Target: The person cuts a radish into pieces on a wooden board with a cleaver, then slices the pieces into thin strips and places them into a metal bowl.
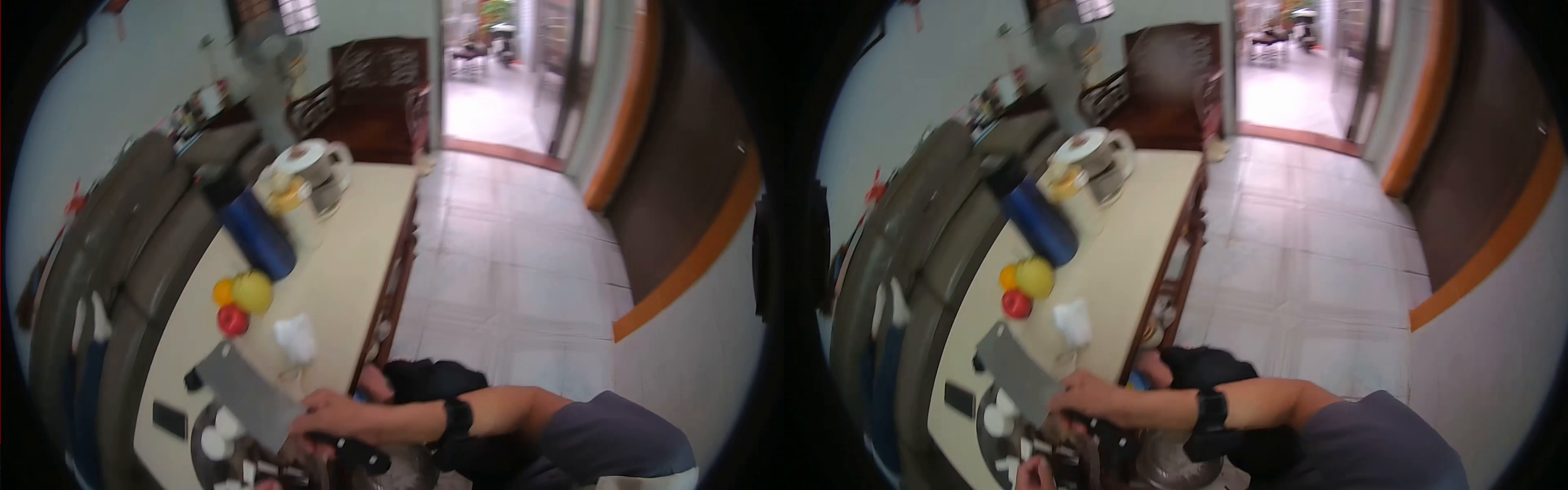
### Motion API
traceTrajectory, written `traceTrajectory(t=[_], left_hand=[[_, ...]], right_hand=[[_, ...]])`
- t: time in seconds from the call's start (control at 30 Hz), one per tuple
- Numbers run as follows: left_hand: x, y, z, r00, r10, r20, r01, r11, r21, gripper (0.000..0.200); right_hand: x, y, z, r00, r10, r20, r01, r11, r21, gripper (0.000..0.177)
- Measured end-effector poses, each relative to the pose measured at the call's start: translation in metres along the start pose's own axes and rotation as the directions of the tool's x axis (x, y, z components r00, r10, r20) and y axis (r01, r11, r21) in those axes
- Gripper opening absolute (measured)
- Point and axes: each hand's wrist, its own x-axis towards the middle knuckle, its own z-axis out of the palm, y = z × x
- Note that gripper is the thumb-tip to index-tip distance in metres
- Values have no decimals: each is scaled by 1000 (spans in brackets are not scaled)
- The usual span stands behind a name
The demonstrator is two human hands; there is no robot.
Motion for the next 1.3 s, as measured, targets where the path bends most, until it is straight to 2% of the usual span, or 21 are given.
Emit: traceTrajectory(t=[0.03,0.07,0.1,0.13,0.17,0.2,0.23,0.27,0.37,0.43,0.53,0.57,0.6,0.67,0.7,0.77,0.87,1.07,1.3], left_hand=[[1,-1,0,999,48,-17,-48,998,33,16],[9,-38,-21,987,9,163,-41,980,193,16],[3,-19,-4,999,33,-26,-31,998,58,8],[3,-19,-2,999,26,-24,-25,1000,11,10],[3,-15,-4,992,-122,-16,122,992,-24,7],[3,-8,0,985,-174,-17,172,982,-78,9],[2,-11,-2,989,-147,25,148,988,-40,10],[2,-10,2,984,-180,21,181,978,-100,11],[5,-1,9,966,-256,24,257,963,-75,11],[4,-7,7,982,-165,88,159,985,71,10],[5,-9,7,976,-152,154,125,977,174,11],[6,-9,8,981,-81,174,52,985,163,11],[7,-10,8,981,-87,175,57,984,169,11],[9,-13,7,981,5,193,-40,983,178,11],[9,-14,7,981,1,193,-37,982,183,11],[9,-14,8,963,-204,175,169,966,197,12],[10,-24,11,976,-133,171,101,978,180,16],[12,-7,13,955,-230,187,186,957,222,29],[11,-8,12,962,-185,202,127,955,267,34]], right_hand=[[-2,-1,1,999,29,-36,-30,999,-16,24],[-5,-7,-1,996,62,-62,-64,997,-31,24],[-12,-23,6,983,115,-143,-126,990,-70,22],[-13,-27,7,972,146,-183,-145,989,21,19],[-15,-32,8,980,102,-172,-95,994,48,17],[-14,-30,4,985,82,-154,-73,995,66,17],[-15,-33,5,984,80,-162,-71,995,63,20],[-14,-32,4,990,54,-128,-37,991,129,19],[-13,-38,2,983,119,-141,-90,977,192,18],[-12,-35,4,985,104,-139,-81,983,166,17],[-12,-35,3,987,116,-110,-95,979,181,17],[-11,-34,3,987,118,-110,-97,979,180,17],[-12,-34,3,986,124,-108,-102,977,186,17],[-11,-35,3,988,118,-103,-101,983,155,19],[-11,-35,3,988,121,-100,-104,982,159,19],[-10,-35,3,989,108,-100,-94,986,134,20],[-10,-34,4,988,113,-104,-101,988,120,21],[-9,-33,3,986,131,-104,-118,985,123,21],[-10,-33,-2,988,124,-97,-111,985,129,20]])
